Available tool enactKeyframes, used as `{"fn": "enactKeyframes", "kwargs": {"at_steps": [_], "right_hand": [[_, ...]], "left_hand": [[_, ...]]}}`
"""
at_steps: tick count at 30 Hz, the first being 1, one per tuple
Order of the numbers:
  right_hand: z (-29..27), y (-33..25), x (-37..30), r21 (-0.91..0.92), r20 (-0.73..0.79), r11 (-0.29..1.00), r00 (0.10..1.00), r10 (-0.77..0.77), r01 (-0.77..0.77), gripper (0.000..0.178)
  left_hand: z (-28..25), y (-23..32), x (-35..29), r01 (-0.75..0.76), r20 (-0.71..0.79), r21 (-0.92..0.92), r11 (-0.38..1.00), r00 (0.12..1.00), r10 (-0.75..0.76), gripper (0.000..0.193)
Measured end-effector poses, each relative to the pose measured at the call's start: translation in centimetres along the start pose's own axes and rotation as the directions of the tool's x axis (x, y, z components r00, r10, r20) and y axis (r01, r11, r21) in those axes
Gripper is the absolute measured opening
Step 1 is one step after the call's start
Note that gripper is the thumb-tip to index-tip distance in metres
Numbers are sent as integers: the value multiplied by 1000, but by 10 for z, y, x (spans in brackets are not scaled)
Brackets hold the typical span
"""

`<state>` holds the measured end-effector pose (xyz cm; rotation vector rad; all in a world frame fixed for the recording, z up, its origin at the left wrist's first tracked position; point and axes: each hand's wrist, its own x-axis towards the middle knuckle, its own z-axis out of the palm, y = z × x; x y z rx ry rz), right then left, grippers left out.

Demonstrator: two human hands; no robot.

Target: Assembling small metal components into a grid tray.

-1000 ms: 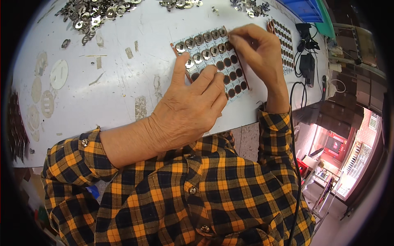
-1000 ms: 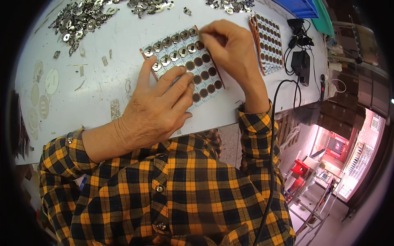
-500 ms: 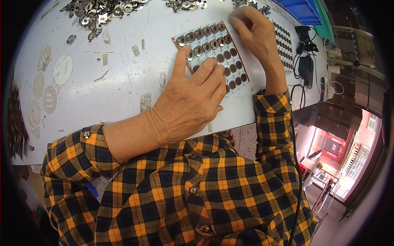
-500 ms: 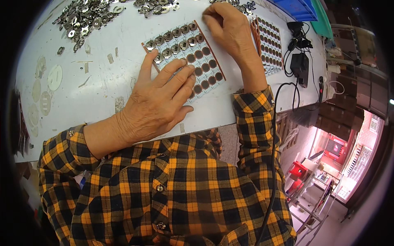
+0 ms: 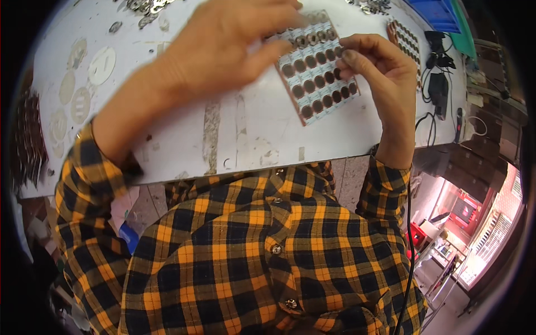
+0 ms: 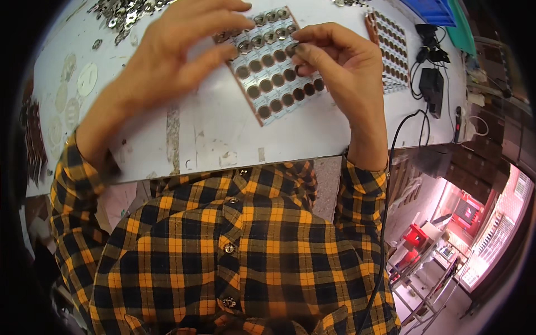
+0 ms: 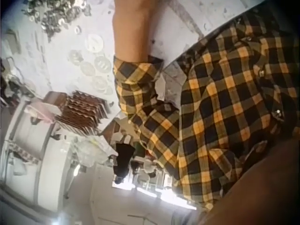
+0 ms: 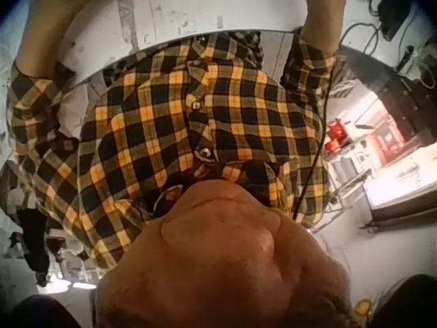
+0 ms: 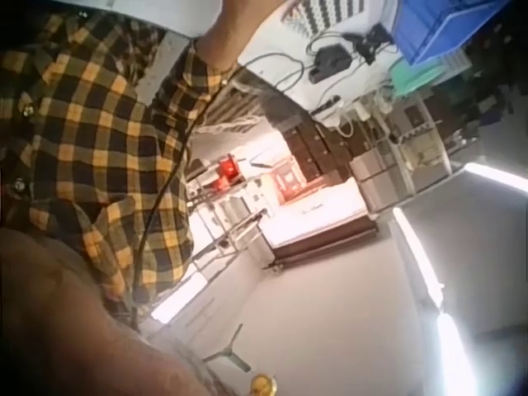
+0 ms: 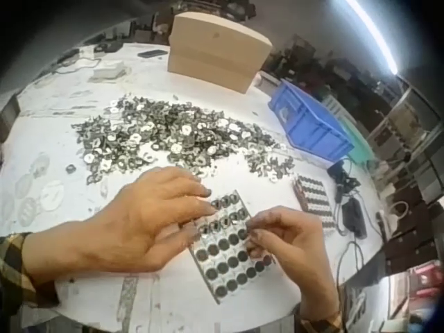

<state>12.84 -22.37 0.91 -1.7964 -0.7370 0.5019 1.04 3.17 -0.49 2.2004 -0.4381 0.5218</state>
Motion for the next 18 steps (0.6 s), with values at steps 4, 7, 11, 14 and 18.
{"fn": "enactKeyframes", "kwargs": {"at_steps": [4,7,11,14,18], "right_hand": [[29,-9,-11,65,83,996,994,63,-69,16],[41,-8,-13,33,134,993,985,107,-113,15],[50,3,-18,-119,50,993,999,9,-3,18],[51,5,-19,-141,76,990,997,4,7,17],[63,0,-17,-82,18,997,1000,10,-8,13]], "left_hand": [[-8,-29,0,8,186,-21,1000,983,-3,30],[2,-40,-6,-79,84,43,996,994,75,34],[26,-65,-5,-516,-291,-205,832,844,451,37],[7,-39,-8,-89,48,48,995,995,87,38],[23,-59,-11,-266,-87,-84,960,962,259,38]]}}
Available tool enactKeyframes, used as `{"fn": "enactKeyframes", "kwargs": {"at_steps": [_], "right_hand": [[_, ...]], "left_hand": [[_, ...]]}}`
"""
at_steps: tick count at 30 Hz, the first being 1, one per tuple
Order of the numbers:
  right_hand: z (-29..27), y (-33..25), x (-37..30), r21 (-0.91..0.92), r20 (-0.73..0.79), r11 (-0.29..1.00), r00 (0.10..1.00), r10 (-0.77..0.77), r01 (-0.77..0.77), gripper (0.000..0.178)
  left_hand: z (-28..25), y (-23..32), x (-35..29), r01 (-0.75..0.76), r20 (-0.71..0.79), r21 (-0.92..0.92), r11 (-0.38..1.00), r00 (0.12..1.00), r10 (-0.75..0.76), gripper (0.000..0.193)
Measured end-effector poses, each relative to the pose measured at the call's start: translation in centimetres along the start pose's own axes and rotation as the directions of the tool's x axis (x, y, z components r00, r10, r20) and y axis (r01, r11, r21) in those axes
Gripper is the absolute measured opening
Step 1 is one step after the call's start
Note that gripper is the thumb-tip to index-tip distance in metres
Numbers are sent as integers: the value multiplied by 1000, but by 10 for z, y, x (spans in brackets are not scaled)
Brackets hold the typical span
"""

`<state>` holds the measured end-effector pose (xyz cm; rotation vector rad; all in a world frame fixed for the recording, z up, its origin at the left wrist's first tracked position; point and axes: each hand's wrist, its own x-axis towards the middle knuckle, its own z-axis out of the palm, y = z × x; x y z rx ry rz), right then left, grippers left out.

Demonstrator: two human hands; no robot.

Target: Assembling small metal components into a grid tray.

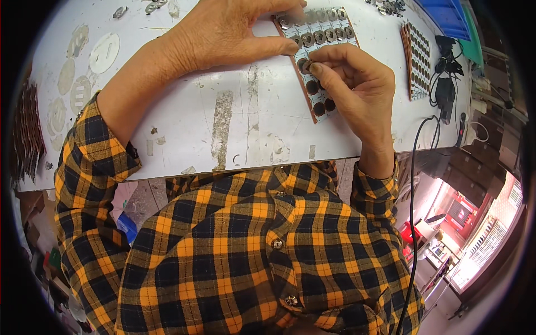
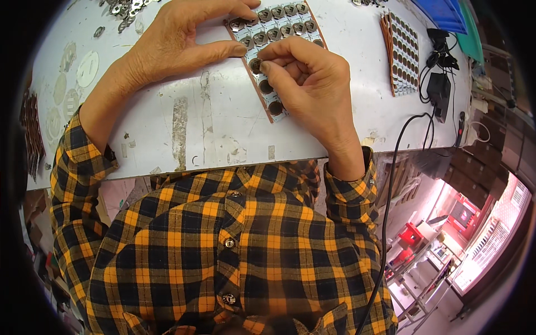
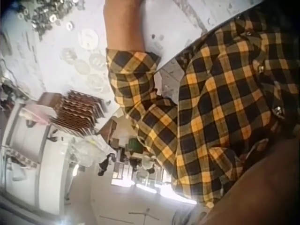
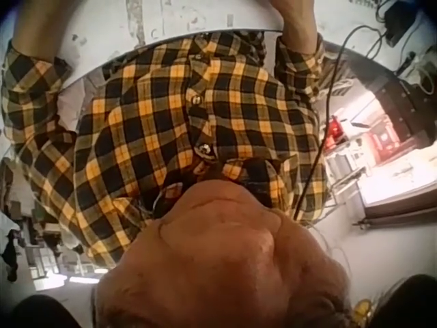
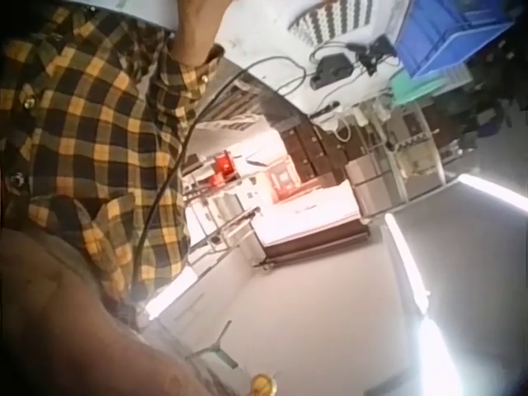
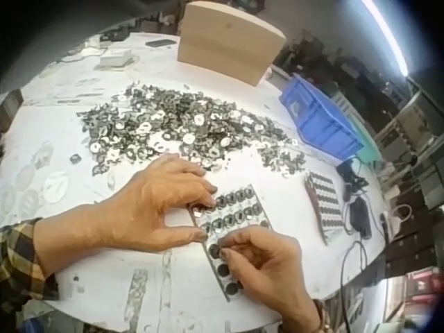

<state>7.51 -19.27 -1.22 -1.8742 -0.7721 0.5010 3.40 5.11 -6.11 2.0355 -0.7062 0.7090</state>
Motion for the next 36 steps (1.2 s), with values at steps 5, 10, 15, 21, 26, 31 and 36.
{"fn": "enactKeyframes", "kwargs": {"at_steps": [5,10,15,21,26,31,36], "right_hand": [[-8,-2,-1,-91,29,996,1000,-4,6,14],[-3,3,3,-213,106,959,980,-170,189,10],[-3,-1,-2,-252,44,961,993,-109,117,10],[-5,3,-5,-235,18,969,997,-69,72,10],[3,-2,-5,-208,-8,978,1000,-13,11,11],[0,9,-4,-197,7,978,997,-75,75,7],[-1,2,-4,-218,15,964,988,-154,154,11]], "left_hand": [[7,-4,2,-205,-177,-120,971,967,182,38],[9,-7,-3,-214,-168,-31,976,964,206,39],[19,-6,1,-211,-194,63,975,956,220,38],[6,22,10,-43,-48,184,982,997,53,36],[17,5,0,-235,-220,72,969,944,245,35],[0,28,12,99,272,236,967,948,-163,33],[2,32,15,69,209,297,952,968,-136,38]]}}
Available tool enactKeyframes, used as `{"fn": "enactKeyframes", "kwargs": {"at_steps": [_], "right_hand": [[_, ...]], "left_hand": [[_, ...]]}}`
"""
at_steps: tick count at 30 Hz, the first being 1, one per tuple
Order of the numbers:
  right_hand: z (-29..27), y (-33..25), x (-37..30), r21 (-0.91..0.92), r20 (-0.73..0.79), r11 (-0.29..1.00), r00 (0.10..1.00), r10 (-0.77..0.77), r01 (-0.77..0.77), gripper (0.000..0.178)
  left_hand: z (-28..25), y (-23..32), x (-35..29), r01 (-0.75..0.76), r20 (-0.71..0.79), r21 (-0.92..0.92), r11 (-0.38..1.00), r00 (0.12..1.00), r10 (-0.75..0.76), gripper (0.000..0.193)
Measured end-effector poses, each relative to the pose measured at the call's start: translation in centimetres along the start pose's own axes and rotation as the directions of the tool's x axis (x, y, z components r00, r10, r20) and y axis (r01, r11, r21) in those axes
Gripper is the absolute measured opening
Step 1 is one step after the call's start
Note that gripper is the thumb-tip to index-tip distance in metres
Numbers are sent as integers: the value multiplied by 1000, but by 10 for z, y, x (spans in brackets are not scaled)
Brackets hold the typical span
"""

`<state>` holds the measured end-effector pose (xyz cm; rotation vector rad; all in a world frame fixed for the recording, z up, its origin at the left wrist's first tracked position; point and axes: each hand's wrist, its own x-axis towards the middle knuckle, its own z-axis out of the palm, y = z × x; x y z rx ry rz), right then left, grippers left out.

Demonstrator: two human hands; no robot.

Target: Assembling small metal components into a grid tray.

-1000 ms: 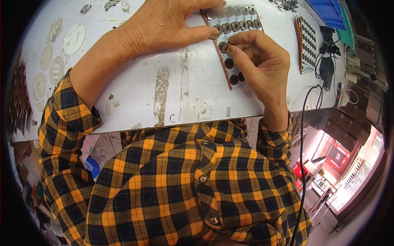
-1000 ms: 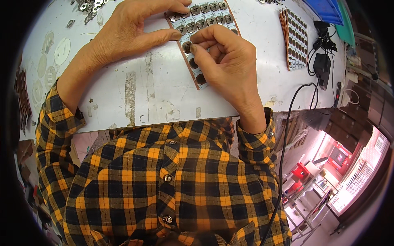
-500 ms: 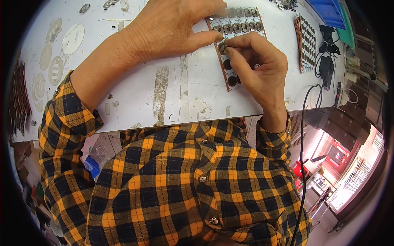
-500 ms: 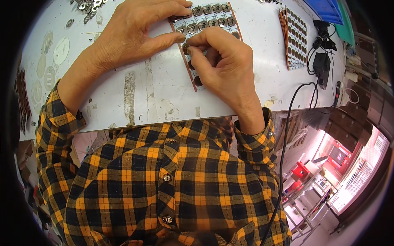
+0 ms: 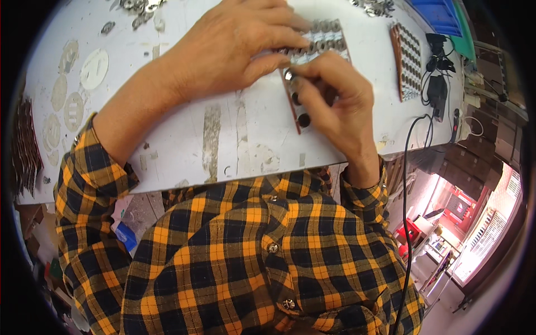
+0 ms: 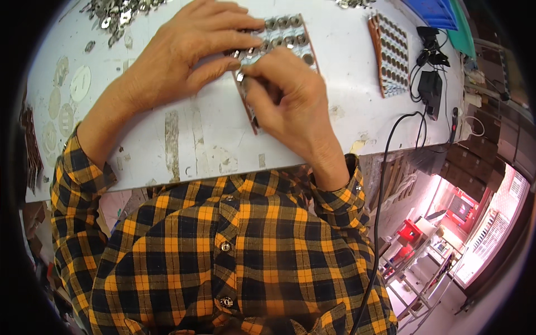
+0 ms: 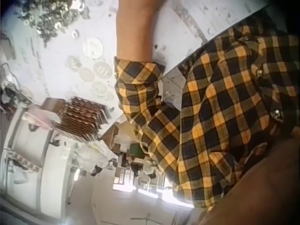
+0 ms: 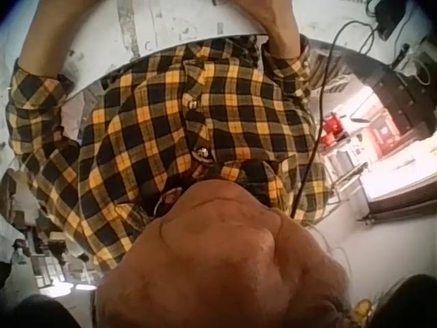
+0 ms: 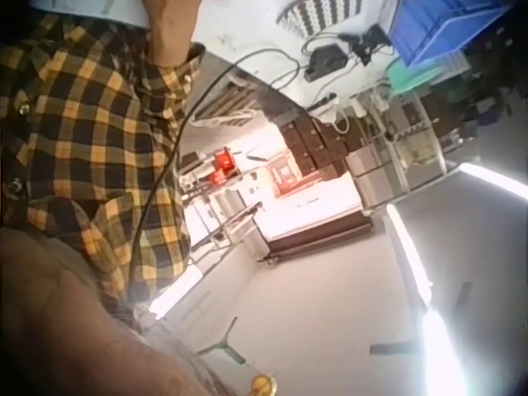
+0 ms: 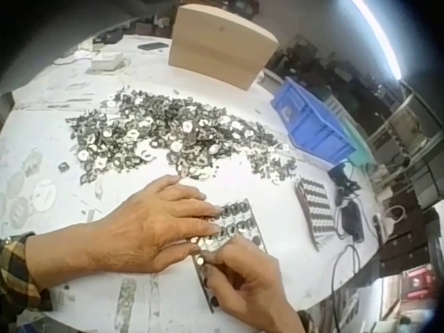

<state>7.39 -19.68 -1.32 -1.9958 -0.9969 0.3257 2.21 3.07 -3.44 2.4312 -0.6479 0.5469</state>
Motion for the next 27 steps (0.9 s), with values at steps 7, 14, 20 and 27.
{"fn": "enactKeyframes", "kwargs": {"at_steps": [7,14,20,27], "right_hand": [[11,-2,2,-33,-32,999,999,-20,19,11],[-13,1,13,112,3,991,997,73,-73,20],[-47,8,106,-310,-14,944,992,-128,118,44],[-10,46,188,-583,-12,728,893,-450,360,53]], "left_hand": [[5,2,-7,84,4,1,996,996,-84,42],[-6,7,-9,59,-26,-58,997,998,-61,38],[-23,9,-16,51,-44,-30,998,998,-52,28],[-21,6,-15,71,-49,77,995,997,-67,31]]}}
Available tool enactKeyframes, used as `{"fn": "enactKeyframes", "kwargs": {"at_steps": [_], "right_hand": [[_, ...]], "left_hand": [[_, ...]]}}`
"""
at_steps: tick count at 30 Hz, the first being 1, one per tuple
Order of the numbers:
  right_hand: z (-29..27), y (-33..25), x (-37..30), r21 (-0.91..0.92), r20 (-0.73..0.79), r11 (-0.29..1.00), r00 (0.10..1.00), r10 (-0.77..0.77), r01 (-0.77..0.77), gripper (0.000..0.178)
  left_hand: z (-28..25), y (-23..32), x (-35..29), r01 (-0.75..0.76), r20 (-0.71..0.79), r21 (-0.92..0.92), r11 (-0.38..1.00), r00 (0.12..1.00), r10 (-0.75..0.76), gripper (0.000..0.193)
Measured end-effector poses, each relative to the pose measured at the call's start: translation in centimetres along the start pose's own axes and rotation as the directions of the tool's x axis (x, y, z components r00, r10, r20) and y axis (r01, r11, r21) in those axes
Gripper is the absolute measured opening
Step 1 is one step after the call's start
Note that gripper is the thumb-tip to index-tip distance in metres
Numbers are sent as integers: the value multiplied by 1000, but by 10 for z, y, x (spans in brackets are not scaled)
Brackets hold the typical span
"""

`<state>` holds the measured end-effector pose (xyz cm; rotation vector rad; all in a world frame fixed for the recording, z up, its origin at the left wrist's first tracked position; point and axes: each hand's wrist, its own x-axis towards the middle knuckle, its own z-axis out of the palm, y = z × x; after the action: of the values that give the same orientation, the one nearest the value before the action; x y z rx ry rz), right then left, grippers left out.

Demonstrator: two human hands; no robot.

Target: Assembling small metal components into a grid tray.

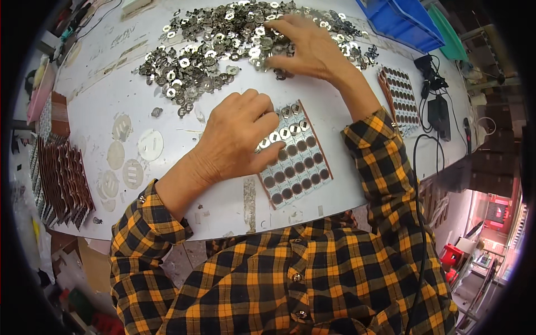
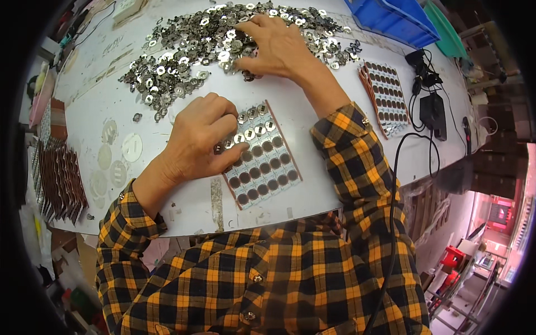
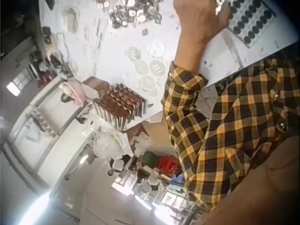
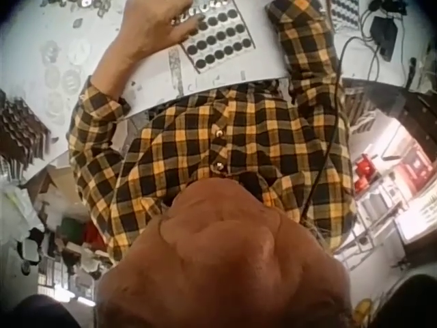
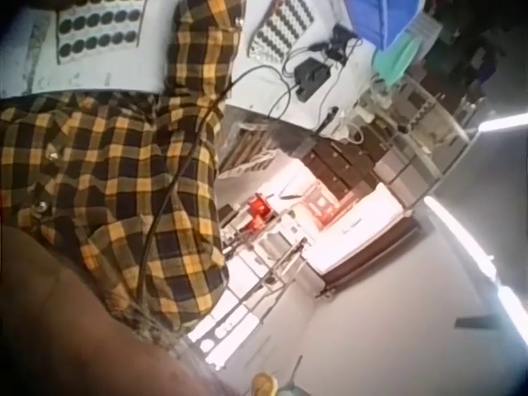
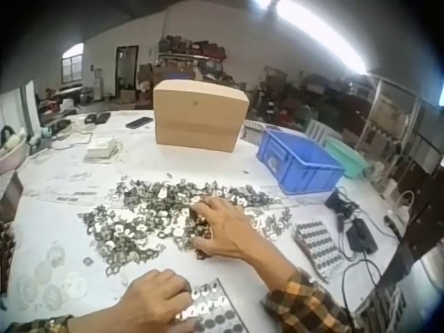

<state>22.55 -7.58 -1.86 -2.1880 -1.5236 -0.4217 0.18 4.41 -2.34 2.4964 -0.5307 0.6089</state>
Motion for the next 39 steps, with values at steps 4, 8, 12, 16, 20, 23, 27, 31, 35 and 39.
{"fn": "enactKeyframes", "kwargs": {"at_steps": [4,8,12,16,20,23,27,31,35,39], "right_hand": [[-18,13,-11,20,135,993,984,112,-116,44],[-44,18,-46,113,186,987,979,89,-111,29],[-73,16,-80,184,147,974,983,107,-134,23],[-96,8,-101,53,115,980,976,185,-192,17],[-92,-19,-111,181,72,975,990,121,-133,20],[-74,-50,-113,201,93,974,992,85,-103,22],[-78,-41,-134,92,167,979,972,163,-180,18],[-85,-43,-144,148,46,946,958,284,-288,17],[-84,-47,-145,159,-26,944,954,298,-290,15],[-77,-58,-143,92,39,958,962,269,-272,13]], "left_hand": [[4,2,-2,24,-52,8,1000,998,-23,32],[4,1,-4,79,-69,25,997,995,-78,35],[4,-2,-3,50,-53,73,996,998,-46,37],[4,-1,0,59,-57,81,995,997,-54,41],[6,0,-1,52,-68,76,996,997,-47,40],[6,-1,0,47,-85,98,994,996,-38,39],[5,1,-2,57,-78,88,995,996,-50,39],[4,0,-2,53,-79,99,994,996,-45,34],[4,0,1,41,-92,101,994,995,-32,34],[3,0,1,50,-80,100,994,996,-43,34]]}}
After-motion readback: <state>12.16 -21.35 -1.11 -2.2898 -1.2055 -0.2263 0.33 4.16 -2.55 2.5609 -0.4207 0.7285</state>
